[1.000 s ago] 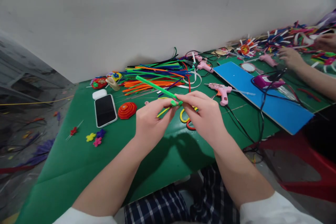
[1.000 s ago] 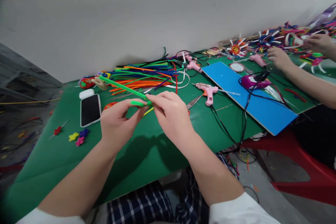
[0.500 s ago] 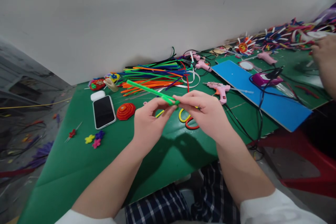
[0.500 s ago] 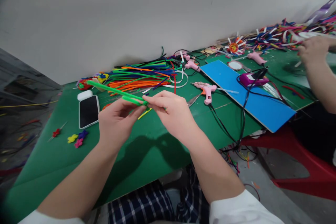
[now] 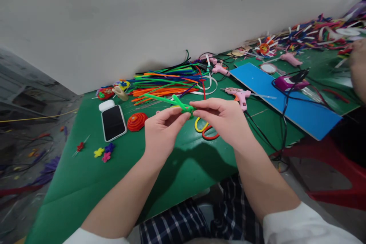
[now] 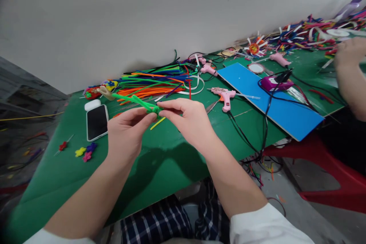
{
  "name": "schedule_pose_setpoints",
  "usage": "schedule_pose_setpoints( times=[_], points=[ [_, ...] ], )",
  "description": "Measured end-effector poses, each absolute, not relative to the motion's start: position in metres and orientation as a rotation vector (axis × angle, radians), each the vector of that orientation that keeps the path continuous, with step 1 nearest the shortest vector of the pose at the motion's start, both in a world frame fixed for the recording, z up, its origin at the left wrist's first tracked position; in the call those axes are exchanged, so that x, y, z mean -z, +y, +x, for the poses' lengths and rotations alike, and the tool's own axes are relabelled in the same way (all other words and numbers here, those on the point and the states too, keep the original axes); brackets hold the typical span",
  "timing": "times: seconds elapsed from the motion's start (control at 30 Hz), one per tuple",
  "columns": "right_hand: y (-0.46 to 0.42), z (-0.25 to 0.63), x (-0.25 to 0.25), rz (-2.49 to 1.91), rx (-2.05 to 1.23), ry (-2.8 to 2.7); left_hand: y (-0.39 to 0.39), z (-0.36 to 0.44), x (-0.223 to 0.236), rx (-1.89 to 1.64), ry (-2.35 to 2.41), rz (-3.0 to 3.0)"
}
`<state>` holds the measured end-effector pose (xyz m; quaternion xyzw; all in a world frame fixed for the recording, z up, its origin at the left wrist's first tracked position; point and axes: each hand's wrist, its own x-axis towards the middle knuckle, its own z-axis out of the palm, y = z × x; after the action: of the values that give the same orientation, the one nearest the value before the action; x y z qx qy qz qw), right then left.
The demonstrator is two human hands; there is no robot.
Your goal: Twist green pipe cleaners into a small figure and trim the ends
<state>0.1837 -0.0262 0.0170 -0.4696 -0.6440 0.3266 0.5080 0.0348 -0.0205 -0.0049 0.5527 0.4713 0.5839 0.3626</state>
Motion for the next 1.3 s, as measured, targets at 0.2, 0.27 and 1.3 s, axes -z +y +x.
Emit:
schedule_pose_setpoints(
  times=[0.2,0.27,1.3],
  points=[
    [-0.027,0.181,-0.018,-1.162,-0.748,-1.556,-0.024,0.038,-0.001,-1.52,1.164,1.45],
    [-0.027,0.181,-0.018,-1.169,-0.7,-1.586,-0.025,0.04,-0.002,-1.505,1.156,1.436],
    [-0.026,0.177,-0.014,-1.123,-0.701,-1.571,-0.016,0.031,-0.004,-1.275,1.081,1.335]
  ],
)
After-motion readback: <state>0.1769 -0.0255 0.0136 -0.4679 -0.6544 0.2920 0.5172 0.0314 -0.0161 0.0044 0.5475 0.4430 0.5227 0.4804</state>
